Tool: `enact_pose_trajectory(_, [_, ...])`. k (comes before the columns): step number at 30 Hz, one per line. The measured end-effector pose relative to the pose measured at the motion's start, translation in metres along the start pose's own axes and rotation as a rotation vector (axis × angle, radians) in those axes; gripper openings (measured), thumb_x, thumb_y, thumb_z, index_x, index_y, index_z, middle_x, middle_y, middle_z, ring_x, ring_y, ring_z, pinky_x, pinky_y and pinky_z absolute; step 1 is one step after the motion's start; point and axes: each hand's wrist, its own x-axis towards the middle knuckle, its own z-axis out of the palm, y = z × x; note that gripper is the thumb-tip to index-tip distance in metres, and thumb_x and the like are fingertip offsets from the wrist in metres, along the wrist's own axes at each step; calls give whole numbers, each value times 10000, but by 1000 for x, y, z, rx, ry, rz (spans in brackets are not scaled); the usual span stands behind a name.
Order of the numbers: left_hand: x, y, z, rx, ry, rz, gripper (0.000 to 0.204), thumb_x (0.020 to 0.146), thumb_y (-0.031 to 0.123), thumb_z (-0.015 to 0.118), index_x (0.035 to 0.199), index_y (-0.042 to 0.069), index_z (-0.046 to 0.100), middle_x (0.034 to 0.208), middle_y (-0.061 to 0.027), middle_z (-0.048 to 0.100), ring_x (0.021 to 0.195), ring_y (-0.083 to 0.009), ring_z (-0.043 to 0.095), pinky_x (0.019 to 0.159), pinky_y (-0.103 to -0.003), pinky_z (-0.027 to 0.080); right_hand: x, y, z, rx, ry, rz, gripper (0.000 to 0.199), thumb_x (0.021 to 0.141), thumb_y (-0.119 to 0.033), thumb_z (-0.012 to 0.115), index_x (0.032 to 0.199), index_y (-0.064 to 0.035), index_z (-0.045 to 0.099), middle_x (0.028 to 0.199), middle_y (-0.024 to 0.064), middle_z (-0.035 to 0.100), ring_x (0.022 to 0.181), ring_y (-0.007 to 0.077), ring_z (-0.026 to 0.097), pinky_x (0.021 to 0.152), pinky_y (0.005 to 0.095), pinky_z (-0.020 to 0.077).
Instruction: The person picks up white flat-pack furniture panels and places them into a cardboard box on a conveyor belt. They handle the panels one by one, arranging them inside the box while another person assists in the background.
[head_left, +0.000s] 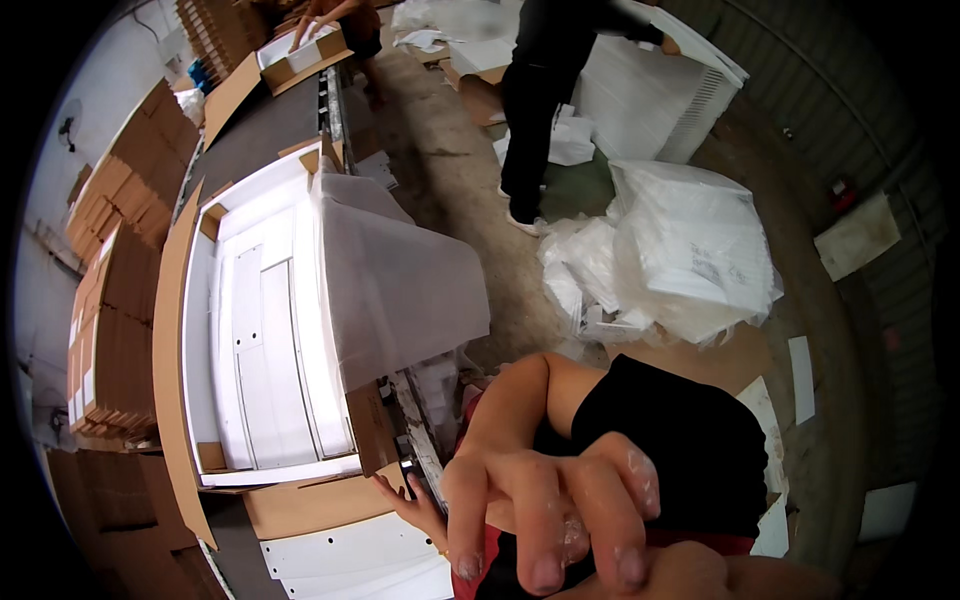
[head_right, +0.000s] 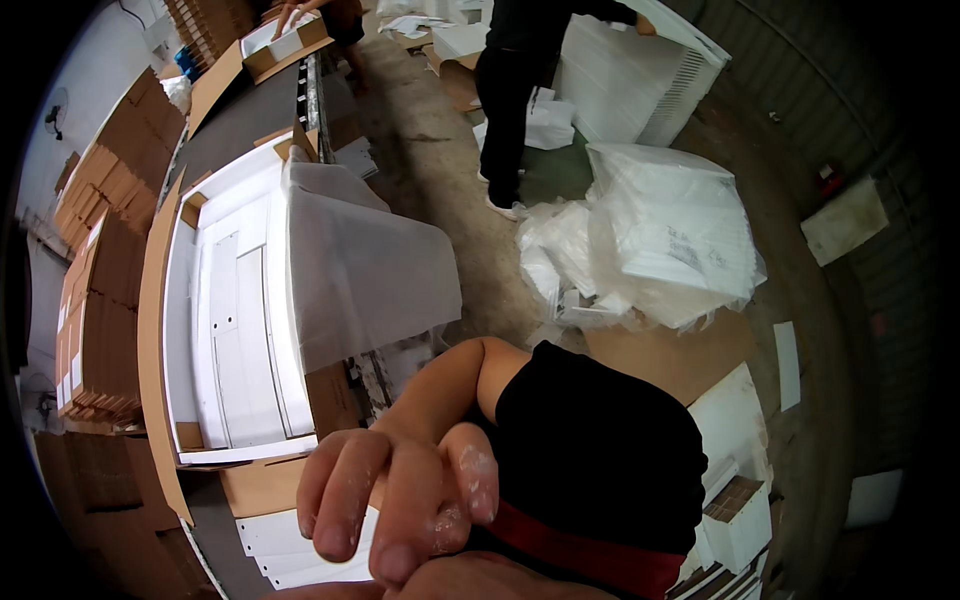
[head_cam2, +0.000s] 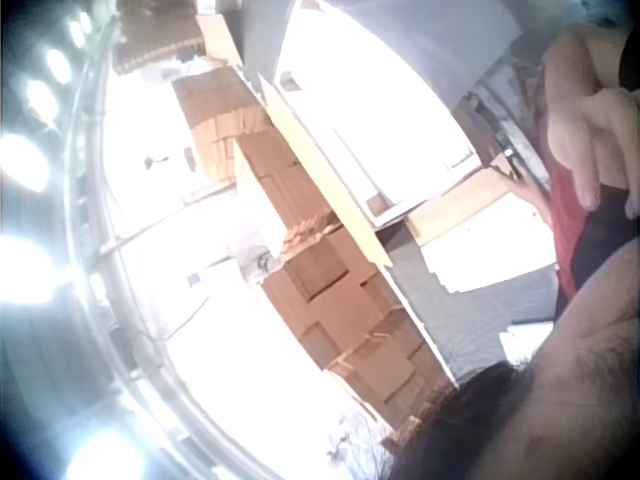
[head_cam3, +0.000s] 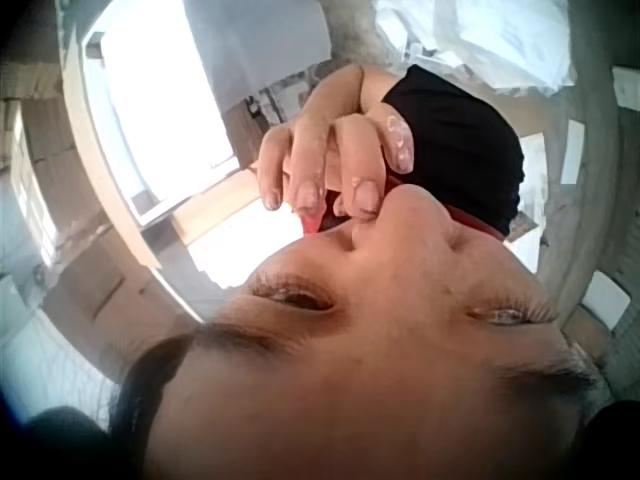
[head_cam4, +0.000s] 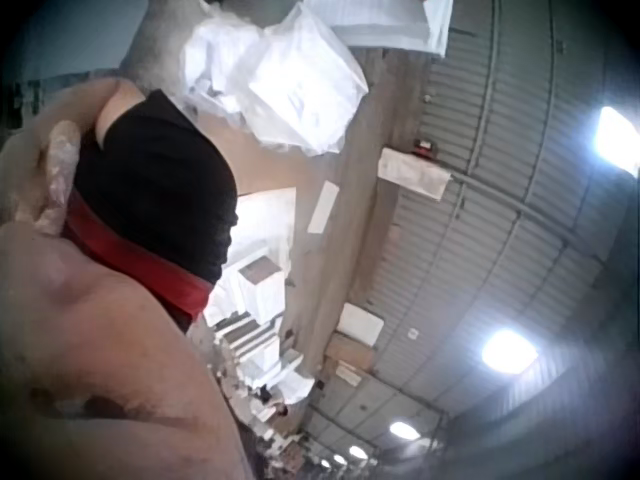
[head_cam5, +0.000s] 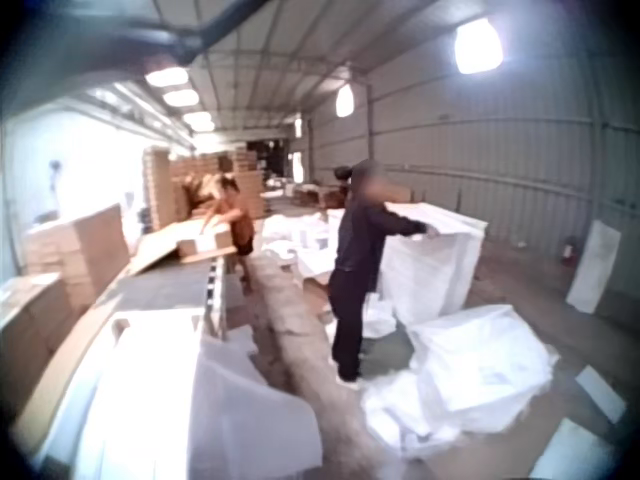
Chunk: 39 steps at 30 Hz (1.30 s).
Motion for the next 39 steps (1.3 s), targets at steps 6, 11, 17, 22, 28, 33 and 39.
enact_pose_trajectory(6, [-1,-2,9,-140,-37,15,658,821,104,565,1370,52,206,1388,-156,277,1204,-275,383,909,-338,387,-4,-12,-3,-235,-217,-21,285,912,-193,453,1177,-161,351,924,71,612,878,243,567,719,315,472])
enact_pose_trajectory(11, [-11,0,9,-221,0,8,675,823,96,556,1381,58,178,1404,-157,247,1207,-271,378,906,-329,393,-16,-23,-50,-427,-501,95,376,770,-30,518,1111,-129,395,962,157,578,770,243,592,593,309,487])
enact_pose_trajectory(17, [-10,10,30,-112,102,38,681,823,72,535,1387,56,153,1414,-176,204,1223,-295,344,946,-341,376,-18,-63,-130,-767,-947,647,340,709,-10,578,1033,-62,489,1101,136,532,847,254,592,689,334,497])
enact_pose_trajectory(22, [-14,26,52,-3,274,65,694,823,85,543,1387,58,140,1418,-180,182,1231,-301,334,1002,-365,316,-3,-101,-168,-784,-1096,866,363,698,-12,586,1051,-50,512,1142,129,510,916,260,578,735,308,486])
enact_pose_trajectory(28, [-22,73,113,-196,252,-28,738,798,40,564,1394,89,132,1421,-143,201,1144,-280,422,783,-295,462,21,-142,-215,-938,-907,1127,298,723,-10,567,1019,-44,548,1109,82,528,851,194,584,711,277,484])
enact_pose_trajectory(33, [-41,86,146,-171,265,-10,755,788,41,583,1390,71,128,1423,-151,192,1181,-284,409,773,-289,472,33,-154,-234,-843,-909,1361,264,741,8,554,1001,-34,565,1093,68,535,811,146,578,700,257,479])
enact_pose_trajectory(39, [-84,76,147,-91,393,-83,716,788,63,589,1374,57,179,1421,-155,200,1195,-288,402,798,-300,458,22,-163,-239,-629,-1016,1403,260,754,29,555,1008,-26,566,1105,80,529,833,136,566,716,244,466])
